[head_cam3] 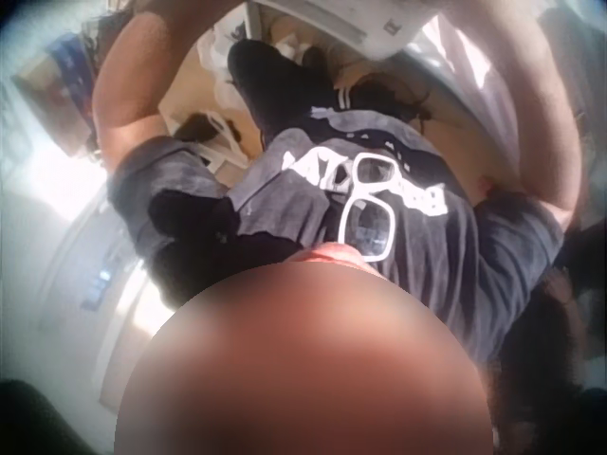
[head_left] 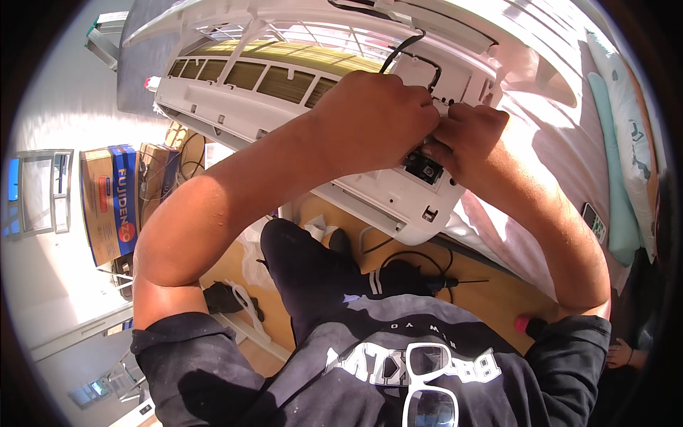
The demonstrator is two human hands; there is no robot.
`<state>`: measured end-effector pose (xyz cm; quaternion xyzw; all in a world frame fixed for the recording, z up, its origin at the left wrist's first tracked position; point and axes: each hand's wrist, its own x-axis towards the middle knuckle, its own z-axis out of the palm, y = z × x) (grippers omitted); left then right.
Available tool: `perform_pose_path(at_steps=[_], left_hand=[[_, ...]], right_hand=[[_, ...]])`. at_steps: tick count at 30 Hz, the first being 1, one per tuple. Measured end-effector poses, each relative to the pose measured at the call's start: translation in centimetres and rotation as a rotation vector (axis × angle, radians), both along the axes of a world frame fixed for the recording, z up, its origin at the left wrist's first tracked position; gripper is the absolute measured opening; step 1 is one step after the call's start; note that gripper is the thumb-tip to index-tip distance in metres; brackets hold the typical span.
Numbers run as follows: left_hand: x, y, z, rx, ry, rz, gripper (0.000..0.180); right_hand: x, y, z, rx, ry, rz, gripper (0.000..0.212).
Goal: The person uses a power drill to remove screws from the control panel of a wall-mounted air conditioner. They then disconnect wires, remove the control board, and later reinstall the board and secure it with screws. Finally, they reattach the front cover and air filter.
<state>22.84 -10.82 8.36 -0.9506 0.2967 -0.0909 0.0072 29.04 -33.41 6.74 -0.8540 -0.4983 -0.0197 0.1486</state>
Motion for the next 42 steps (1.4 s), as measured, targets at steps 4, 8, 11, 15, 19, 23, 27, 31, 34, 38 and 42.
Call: perform_pose_path(at_steps=[4,8,11,15,19,23,27,31,34,38,42], left_hand=[[-0.2,-0.2,0.3,0.005,0.006,0.017,0.020],[-0.4,-0.4,0.3,0.041,0.044,0.046,0.020],[-0.4,-0.6,0.3,0.089,0.064,0.045,0.018],[-0.1,-0.8,0.6,0.191,0.095,0.029,0.014],[0.2,-1.2,0.8,0.206,0.171,0.107,0.014],[0.1,-1.5,1.1,-0.026,0.088,0.165,0.014],[-0.1,-1.1,1.8,-0.045,0.136,0.232,0.020],[-0.1,-0.8,1.9,-0.100,0.149,0.216,0.023],[0.4,-1.5,1.7,-0.014,0.150,0.279,0.022],[-1.3,-1.2,1.9,-0.091,0.160,0.310,0.022],[-9.8,1.7,1.3,-0.413,-0.288,0.296,0.037]], right_hand=[[0.9,-0.5,0.9,0.013,-0.027,0.094,0.018],[1.5,-0.2,0.7,-0.060,-0.092,0.133,0.019],[1.3,0.1,0.3,-0.149,-0.133,0.135,0.018],[1.0,0.2,0.5,-0.237,-0.135,0.099,0.016],[1.3,1.0,0.6,-0.255,-0.114,0.084,0.015],[1.5,1.3,0.1,-0.196,-0.032,0.006,0.027],[1.1,0.1,0.3,0.005,0.025,0.078,0.028],[1.0,-0.3,0.8,0.059,0.110,0.033,0.027],[0.8,0.4,0.5,-0.049,0.102,-0.003,0.027],[0.9,0.4,0.7,-0.017,0.120,-0.022,0.024],[-1.0,-2.5,1.0,0.333,0.283,-0.015,0.018]])
